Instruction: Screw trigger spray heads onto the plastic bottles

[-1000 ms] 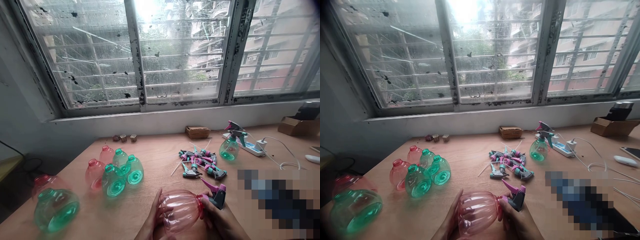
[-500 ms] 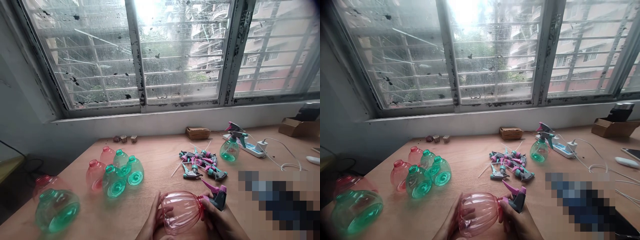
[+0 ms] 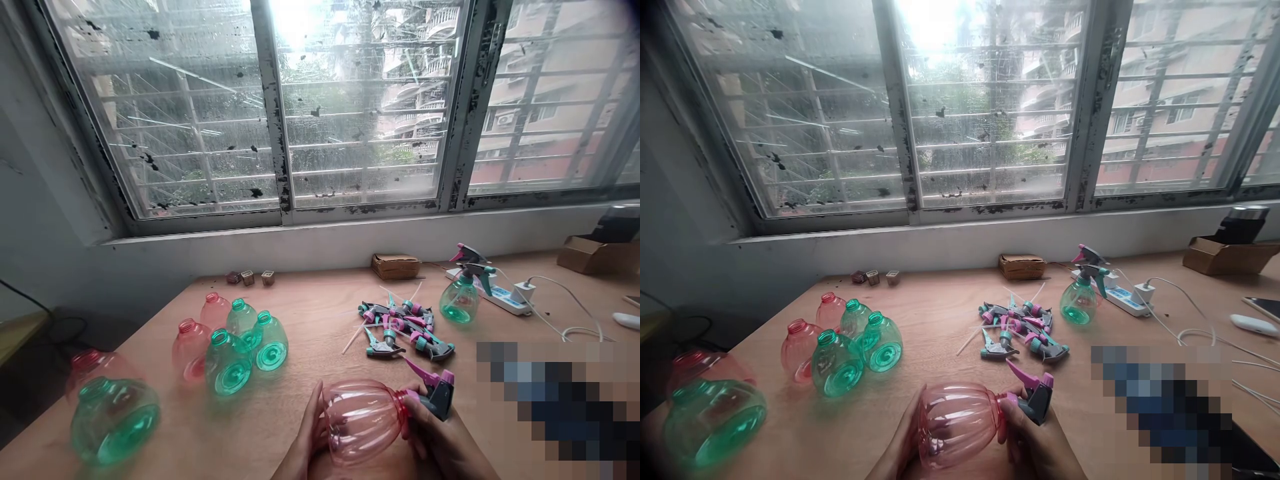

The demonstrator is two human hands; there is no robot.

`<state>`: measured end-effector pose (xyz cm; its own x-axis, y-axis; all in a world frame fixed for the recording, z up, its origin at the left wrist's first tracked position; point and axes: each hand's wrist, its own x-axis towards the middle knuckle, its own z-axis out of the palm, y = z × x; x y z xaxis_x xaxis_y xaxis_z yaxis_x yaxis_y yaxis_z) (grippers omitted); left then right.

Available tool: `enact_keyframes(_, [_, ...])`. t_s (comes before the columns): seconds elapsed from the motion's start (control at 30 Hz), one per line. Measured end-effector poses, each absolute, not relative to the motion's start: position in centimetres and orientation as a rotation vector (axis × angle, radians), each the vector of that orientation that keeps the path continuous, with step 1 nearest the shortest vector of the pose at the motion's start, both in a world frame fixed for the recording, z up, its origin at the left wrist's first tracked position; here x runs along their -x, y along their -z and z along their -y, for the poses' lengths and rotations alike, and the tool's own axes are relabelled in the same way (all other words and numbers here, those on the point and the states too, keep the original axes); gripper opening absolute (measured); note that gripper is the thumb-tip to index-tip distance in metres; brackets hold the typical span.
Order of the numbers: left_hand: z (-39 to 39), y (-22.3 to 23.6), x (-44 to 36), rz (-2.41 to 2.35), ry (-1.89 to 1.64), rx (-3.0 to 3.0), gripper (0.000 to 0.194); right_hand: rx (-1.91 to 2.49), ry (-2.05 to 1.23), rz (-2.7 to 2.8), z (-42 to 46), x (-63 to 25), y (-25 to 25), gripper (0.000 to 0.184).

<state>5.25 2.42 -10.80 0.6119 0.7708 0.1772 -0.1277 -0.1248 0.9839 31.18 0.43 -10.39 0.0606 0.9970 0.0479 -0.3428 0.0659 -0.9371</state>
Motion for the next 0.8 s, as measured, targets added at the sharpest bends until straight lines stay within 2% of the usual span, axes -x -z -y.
enact_keyframes(0.1, [-2.3,11.2,-5.2,-0.531,-0.88,-1.511,0.094,0.927,-1.277,0.945,-0.4,-31.2,10.5,0.04])
enact_keyframes(0.17, [-2.2,11.2,-5.2,-0.566,-0.891,-1.508,0.091,0.926,-1.273,0.941,-0.5,-31.2,10.6,0.04])
enact_keyframes(0.57, [-2.3,11.1,-5.1,-0.601,-0.842,-1.561,0.105,0.935,-1.27,0.932,-0.5,-31.2,10.7,0.04])
enact_keyframes(0.8, [-2.5,11.6,-4.8,-0.615,-0.84,-1.565,0.099,0.936,-1.269,0.923,-0.5,-31.1,10.5,0.041])
